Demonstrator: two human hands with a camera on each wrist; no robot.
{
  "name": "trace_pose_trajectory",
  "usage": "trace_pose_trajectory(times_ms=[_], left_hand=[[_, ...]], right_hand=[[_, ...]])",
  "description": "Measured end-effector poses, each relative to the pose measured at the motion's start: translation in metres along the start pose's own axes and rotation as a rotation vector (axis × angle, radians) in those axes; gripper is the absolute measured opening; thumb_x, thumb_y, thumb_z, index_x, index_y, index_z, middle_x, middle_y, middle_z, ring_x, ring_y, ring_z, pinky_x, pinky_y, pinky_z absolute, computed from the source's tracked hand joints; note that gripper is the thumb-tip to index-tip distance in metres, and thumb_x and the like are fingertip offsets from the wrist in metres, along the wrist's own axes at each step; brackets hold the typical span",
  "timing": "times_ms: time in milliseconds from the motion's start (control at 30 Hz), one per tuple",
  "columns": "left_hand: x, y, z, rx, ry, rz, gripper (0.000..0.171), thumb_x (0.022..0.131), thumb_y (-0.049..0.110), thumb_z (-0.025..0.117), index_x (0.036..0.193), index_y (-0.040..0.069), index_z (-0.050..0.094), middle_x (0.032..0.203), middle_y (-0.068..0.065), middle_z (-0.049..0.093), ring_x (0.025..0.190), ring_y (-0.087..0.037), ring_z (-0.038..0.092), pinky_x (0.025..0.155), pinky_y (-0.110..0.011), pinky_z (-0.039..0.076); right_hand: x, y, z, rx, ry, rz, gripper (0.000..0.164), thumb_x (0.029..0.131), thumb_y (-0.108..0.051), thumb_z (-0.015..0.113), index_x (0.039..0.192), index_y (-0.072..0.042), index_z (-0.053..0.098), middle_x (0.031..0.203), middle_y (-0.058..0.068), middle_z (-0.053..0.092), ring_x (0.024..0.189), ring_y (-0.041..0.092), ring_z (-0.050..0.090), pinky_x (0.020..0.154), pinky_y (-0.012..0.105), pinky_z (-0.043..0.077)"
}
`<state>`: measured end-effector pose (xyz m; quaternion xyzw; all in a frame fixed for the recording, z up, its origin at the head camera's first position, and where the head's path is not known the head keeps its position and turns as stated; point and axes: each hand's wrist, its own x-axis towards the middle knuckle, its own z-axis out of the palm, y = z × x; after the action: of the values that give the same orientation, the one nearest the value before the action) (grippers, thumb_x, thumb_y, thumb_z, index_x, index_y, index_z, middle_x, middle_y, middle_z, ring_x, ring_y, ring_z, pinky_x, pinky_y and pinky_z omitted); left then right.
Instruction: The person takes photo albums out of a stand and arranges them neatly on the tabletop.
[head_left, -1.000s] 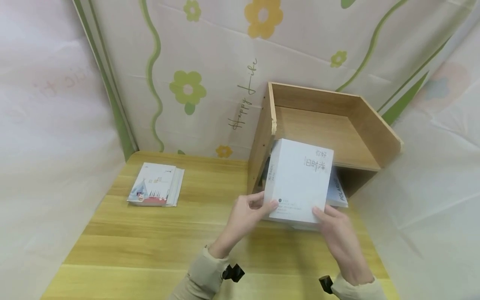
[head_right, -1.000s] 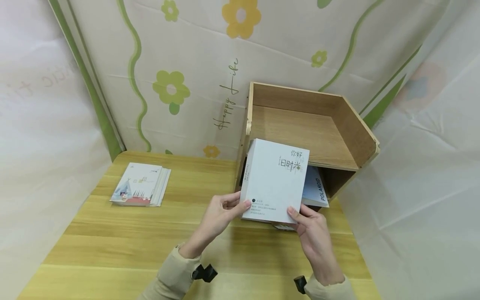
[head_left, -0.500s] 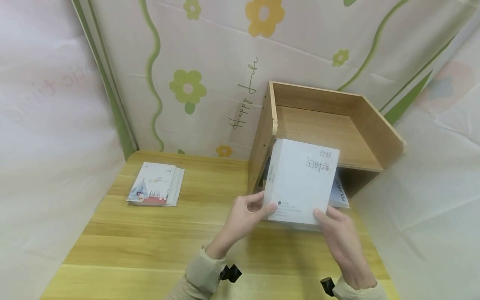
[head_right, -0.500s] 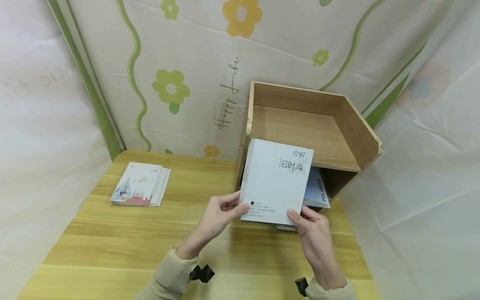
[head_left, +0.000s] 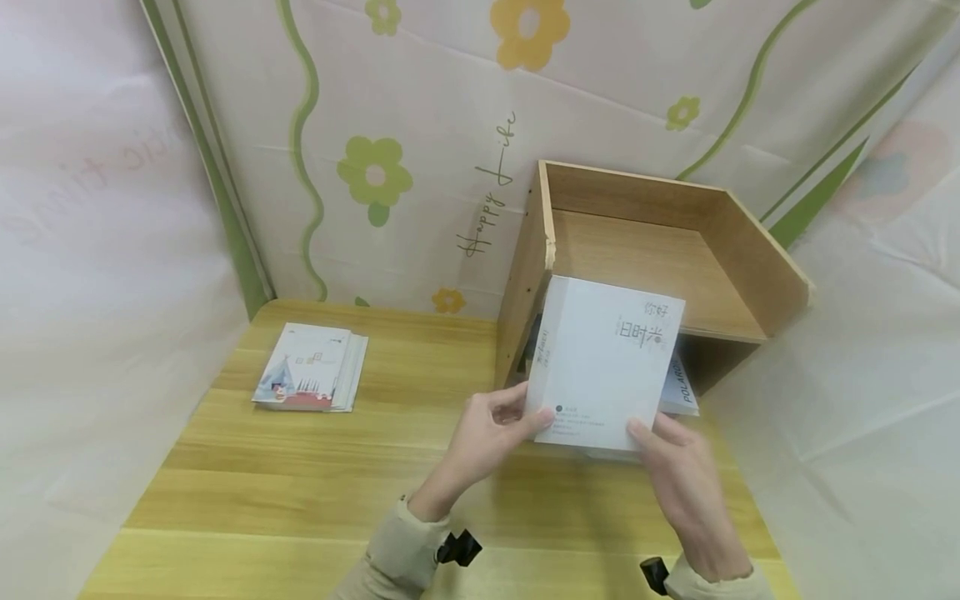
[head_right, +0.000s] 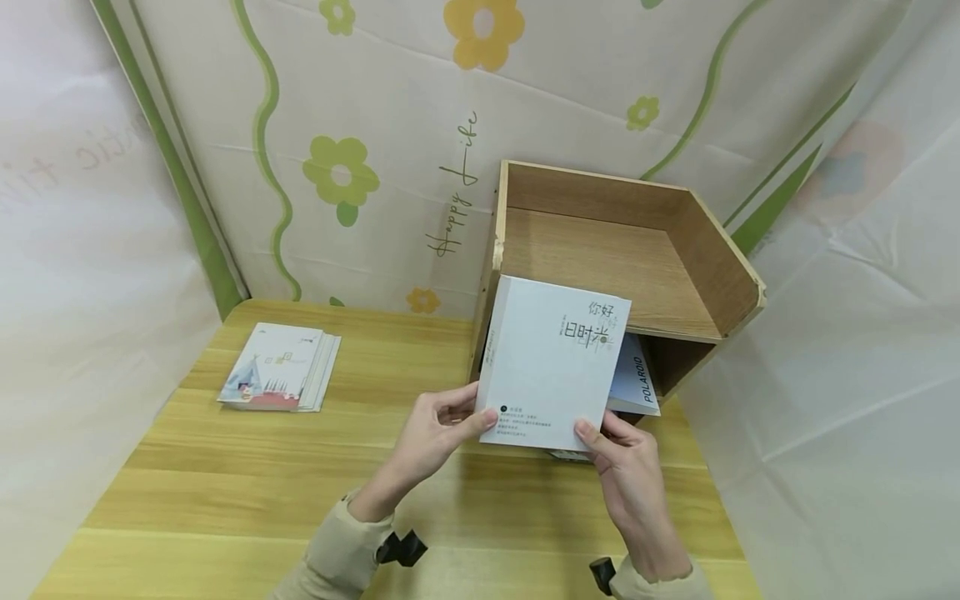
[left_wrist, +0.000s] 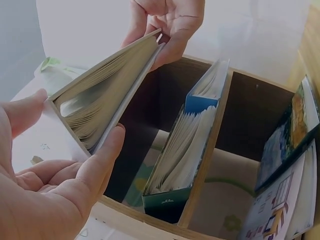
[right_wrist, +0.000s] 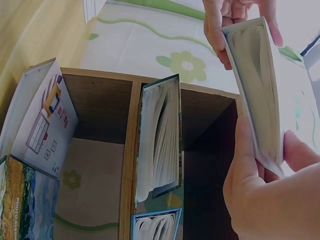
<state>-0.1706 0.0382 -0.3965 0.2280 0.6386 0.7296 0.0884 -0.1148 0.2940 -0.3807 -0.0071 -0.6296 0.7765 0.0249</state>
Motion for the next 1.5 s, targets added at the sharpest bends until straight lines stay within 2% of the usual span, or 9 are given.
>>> trace_pose_trajectory(times_ms=[467, 800, 1200, 1333, 1500], left_hand=[[-0.002, 0.000, -0.004, -0.012, -0.009, 0.008, 0.054, 0.091, 0.027, 0.073, 0.136, 0.002, 0.057, 0.120, -0.008, 0.067, 0.102, -0.017, 0.067, 0.082, -0.033, 0.057], [-0.007, 0.000, -0.011, 0.022, -0.003, 0.014, 0.056, 0.091, 0.030, 0.073, 0.135, 0.000, 0.056, 0.118, -0.008, 0.068, 0.101, -0.017, 0.067, 0.081, -0.033, 0.057], [-0.019, -0.009, -0.030, 0.013, 0.005, 0.003, 0.048, 0.091, 0.023, 0.073, 0.135, 0.008, 0.059, 0.118, -0.006, 0.068, 0.107, -0.020, 0.065, 0.085, -0.035, 0.056], [-0.022, -0.010, -0.035, 0.001, 0.005, 0.010, 0.047, 0.092, 0.019, 0.072, 0.135, 0.007, 0.058, 0.117, -0.008, 0.068, 0.108, -0.022, 0.065, 0.086, -0.036, 0.056], [-0.026, -0.010, -0.038, 0.015, 0.011, 0.007, 0.048, 0.092, 0.019, 0.072, 0.136, 0.004, 0.057, 0.115, -0.008, 0.069, 0.106, -0.022, 0.066, 0.085, -0.036, 0.056]], right_hand=[[0.000, 0.004, 0.001, -0.010, -0.009, -0.016, 0.034, 0.099, 0.002, 0.053, 0.133, 0.009, 0.053, 0.133, 0.011, 0.060, 0.127, 0.022, 0.049, 0.102, 0.030, 0.042], [0.000, 0.007, 0.005, -0.028, -0.018, -0.009, 0.034, 0.099, 0.002, 0.054, 0.132, 0.009, 0.054, 0.132, 0.010, 0.061, 0.127, 0.022, 0.049, 0.101, 0.031, 0.043], [-0.001, 0.020, 0.026, 0.010, 0.021, 0.013, 0.037, 0.094, 0.004, 0.060, 0.130, 0.011, 0.054, 0.135, 0.011, 0.058, 0.135, 0.025, 0.039, 0.105, 0.032, 0.039], [-0.003, 0.023, 0.034, 0.024, 0.034, 0.015, 0.039, 0.093, 0.003, 0.061, 0.131, 0.012, 0.053, 0.139, 0.011, 0.055, 0.139, 0.027, 0.033, 0.106, 0.030, 0.037], [-0.006, 0.027, 0.041, 0.035, 0.074, 0.035, 0.041, 0.093, 0.001, 0.064, 0.130, 0.012, 0.053, 0.137, 0.011, 0.056, 0.138, 0.027, 0.035, 0.106, 0.031, 0.039]])
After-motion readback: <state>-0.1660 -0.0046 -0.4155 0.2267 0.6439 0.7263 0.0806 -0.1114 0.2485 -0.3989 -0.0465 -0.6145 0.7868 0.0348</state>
